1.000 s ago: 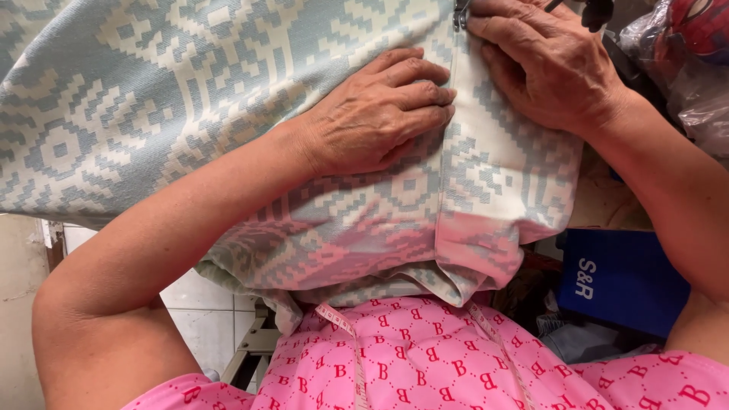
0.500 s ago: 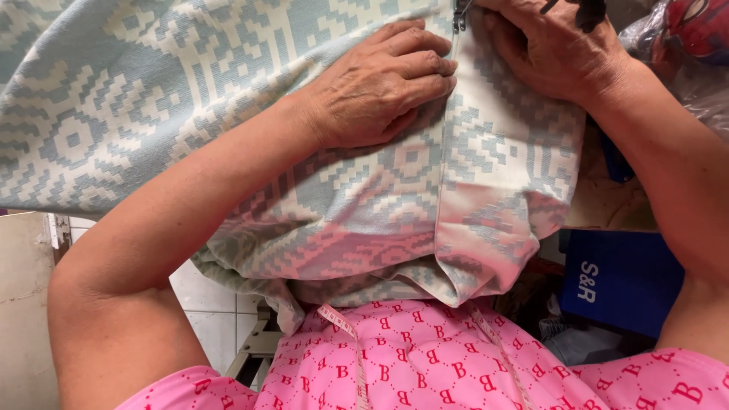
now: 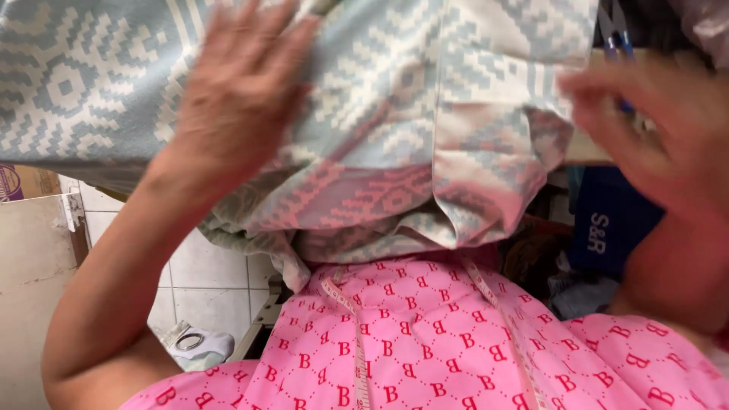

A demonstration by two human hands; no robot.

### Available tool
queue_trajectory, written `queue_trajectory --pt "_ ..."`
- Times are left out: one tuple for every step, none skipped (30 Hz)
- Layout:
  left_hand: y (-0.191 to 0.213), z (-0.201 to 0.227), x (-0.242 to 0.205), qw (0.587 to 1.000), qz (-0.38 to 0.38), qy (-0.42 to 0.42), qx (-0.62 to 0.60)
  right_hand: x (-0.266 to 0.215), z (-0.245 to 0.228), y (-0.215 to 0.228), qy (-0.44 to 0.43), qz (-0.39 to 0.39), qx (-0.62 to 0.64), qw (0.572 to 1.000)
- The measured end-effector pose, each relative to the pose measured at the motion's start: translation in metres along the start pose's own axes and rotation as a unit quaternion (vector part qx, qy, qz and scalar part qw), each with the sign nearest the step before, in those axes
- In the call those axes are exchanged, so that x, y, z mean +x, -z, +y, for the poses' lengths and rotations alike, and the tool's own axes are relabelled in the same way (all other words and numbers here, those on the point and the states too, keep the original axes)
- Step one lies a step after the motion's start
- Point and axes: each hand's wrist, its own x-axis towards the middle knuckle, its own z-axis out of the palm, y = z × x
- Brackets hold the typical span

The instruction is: The person is folding and aligning the edge of a curtain fabric to prepare it for sewing a hem.

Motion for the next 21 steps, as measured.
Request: queue_trajectory --pt "0.012 0.0 -0.018 0.997 -0.013 0.073 -0.029 -0.028 -0.02 0.01 -0.077 -0.049 0.135 0.987" --pt "0.014 -0.004 -0.03 0.997 -0.012 0.067 -0.03 -0.056 -0.014 -0.002 -0.082 -0.045 0.133 0.987" --pt "0.017 -0.009 -0.042 0.99 -0.023 0.134 -0.022 -0.084 -0.009 -0.014 -0.139 -0.088 0.205 0.965" --pt "0.022 -0.013 -0.056 0.978 -0.036 0.204 -0.012 -0.112 -0.003 -0.026 -0.193 -0.131 0.277 0.932" --pt "0.014 -0.014 -0.058 0.979 -0.035 0.202 -0.011 -0.123 -0.003 -0.056 -0.193 -0.129 0.277 0.932" --pt "0.008 -0.018 -0.058 0.977 -0.021 0.209 -0.017 -0.128 0.0 -0.083 -0.242 -0.148 0.272 0.919" --pt "0.004 -0.024 -0.057 0.976 -0.007 0.217 -0.023 -0.131 0.005 -0.11 -0.29 -0.166 0.267 0.904" --pt "-0.004 -0.028 -0.055 0.976 -0.008 0.215 -0.021 -0.122 -0.001 -0.134 -0.29 -0.164 0.269 0.904" --pt "-0.013 -0.033 -0.053 0.986 0.037 0.163 -0.025 -0.113 -0.007 -0.158 -0.259 -0.156 0.319 0.898" --pt "-0.023 -0.038 -0.051 0.99 0.083 0.109 -0.029 -0.105 -0.011 -0.182 -0.228 -0.146 0.366 0.89" --pt "-0.025 -0.037 -0.051 0.99 0.083 0.107 -0.029 -0.109 -0.015 -0.207 -0.228 -0.143 0.366 0.891" --pt "-0.026 -0.039 -0.047 0.99 0.093 0.103 -0.015 -0.109 -0.015 -0.231 -0.2 -0.193 0.438 0.855" --pt "-0.027 -0.042 -0.043 0.99 0.103 0.1 -0.002 -0.108 -0.014 -0.255 -0.169 -0.241 0.506 0.811" --pt "-0.028 -0.046 -0.042 0.99 0.1 0.098 -0.002 -0.1 -0.017 -0.281 -0.17 -0.239 0.509 0.809" --pt "-0.03 -0.051 -0.041 0.989 0.108 0.095 0.014 -0.092 -0.019 -0.308 -0.123 -0.324 0.404 0.847" --pt "-0.031 -0.056 -0.037 0.988 0.12 0.091 0.032 -0.08 -0.018 -0.333 -0.071 -0.398 0.287 0.868" --pt "-0.034 -0.062 -0.032 0.988 0.121 0.088 0.034 -0.089 -0.017 -0.331 -0.071 -0.395 0.287 0.87" --pt "-0.035 -0.069 -0.026 0.988 0.125 0.082 0.047 -0.095 -0.015 -0.329 -0.203 -0.302 0.313 0.877" --pt "-0.037 -0.077 -0.02 0.987 0.129 0.076 0.06 -0.1 -0.013 -0.328 -0.329 -0.202 0.332 0.861" --pt "-0.047 -0.096 -0.018 0.987 0.127 0.074 0.059 -0.036 -0.026 -0.304 -0.331 -0.202 0.334 0.859" --pt "-0.058 -0.116 -0.015 0.982 0.137 0.054 0.12 0.02 -0.048 -0.279 -0.322 -0.195 0.337 0.863"
